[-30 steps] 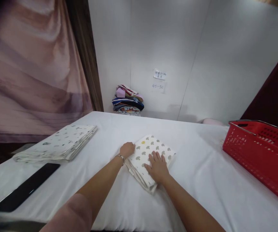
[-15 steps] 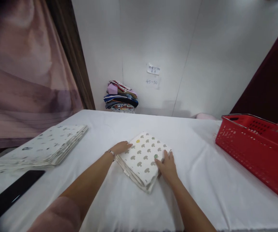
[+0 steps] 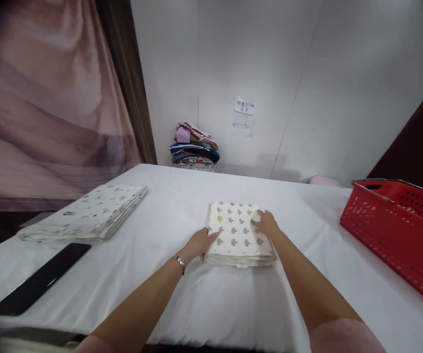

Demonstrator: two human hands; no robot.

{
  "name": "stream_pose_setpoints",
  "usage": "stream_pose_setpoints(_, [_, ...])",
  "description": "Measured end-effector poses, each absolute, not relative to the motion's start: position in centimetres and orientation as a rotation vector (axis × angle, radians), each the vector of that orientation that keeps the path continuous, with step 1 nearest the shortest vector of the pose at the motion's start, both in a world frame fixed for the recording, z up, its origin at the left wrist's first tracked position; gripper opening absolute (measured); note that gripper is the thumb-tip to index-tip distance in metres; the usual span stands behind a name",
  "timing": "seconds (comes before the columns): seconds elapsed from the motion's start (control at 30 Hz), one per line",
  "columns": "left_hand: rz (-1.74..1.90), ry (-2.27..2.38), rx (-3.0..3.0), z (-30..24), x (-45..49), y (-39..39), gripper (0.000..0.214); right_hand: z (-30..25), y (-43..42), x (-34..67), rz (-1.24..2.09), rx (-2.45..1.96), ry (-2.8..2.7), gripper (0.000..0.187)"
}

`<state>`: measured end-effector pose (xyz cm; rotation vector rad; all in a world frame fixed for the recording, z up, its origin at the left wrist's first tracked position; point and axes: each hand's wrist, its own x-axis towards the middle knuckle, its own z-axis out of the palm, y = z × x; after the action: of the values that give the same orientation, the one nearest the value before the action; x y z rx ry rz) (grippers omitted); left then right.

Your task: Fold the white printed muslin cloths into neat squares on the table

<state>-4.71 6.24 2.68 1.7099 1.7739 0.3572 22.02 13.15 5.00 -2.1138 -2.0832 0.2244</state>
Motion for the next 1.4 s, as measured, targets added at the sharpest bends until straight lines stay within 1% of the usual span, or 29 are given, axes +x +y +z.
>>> stream_pose_setpoints(0.13, [0.434, 1.792, 1.596, 2.7, -4.9, 6.8, 0.050, 6.0, 11.8, 18.6, 0.075, -1.909, -2.310, 0.053])
stream_pose_setpoints(0.23, [0.537, 1.904, 1.644, 3.1, -4.5, 8.4, 0.051, 4.4, 9.2, 15.6, 0.104, -1.804, -2.424, 0.058])
stream_pose_setpoints(0.4, [0.612, 2.014, 1.663, 3.6, -3.2, 11.3, 0.049, 1.3, 6.6, 14.2, 0.109, -1.796, -2.464, 0.060])
stream_pose_setpoints(0.6, [0.597, 2.072, 1.600, 3.7, -2.7, 15.5, 0.055, 1.2, 6.8, 14.5, 0.115, -1.798, -2.457, 0.060])
stream_pose_setpoints(0.73, [0.585, 2.130, 1.592, 3.1, -2.1, 16.8, 0.049, 1.2, 6.8, 14.3, 0.127, -1.804, -2.448, 0.060])
stream_pose_setpoints(0.83, [0.590, 2.179, 1.614, 2.6, -1.8, 16.9, 0.045, 1.4, 6.7, 14.3, 0.154, -1.798, -2.446, 0.059])
stream_pose_setpoints(1.0, [0.560, 2.203, 1.640, 3.6, -1.3, 16.2, 0.046, 1.8, 6.7, 14.4, 0.178, -1.794, -2.427, 0.059])
stream_pose_setpoints(1.13, [0.665, 2.135, 2.012, 4.1, -0.2, 13.7, 0.052, 1.8, 6.7, 14.2, 0.224, -1.807, -2.426, 0.060])
stream_pose_setpoints(1.2, [0.626, 2.028, 2.208, 3.5, 0.1, 12.0, 0.054, 1.9, 6.8, 14.0, 0.258, -1.798, -2.421, 0.061])
stream_pose_setpoints(1.33, [0.508, 1.914, 2.278, 1.7, -0.1, 10.0, 0.055, 2.7, 8.0, 14.8, 0.424, -1.802, -2.432, 0.061])
stream_pose_setpoints(1.4, [0.515, 1.921, 2.271, 1.2, -0.4, 9.9, 0.056, 3.0, 8.8, 16.1, 0.377, -1.870, -2.371, 0.061])
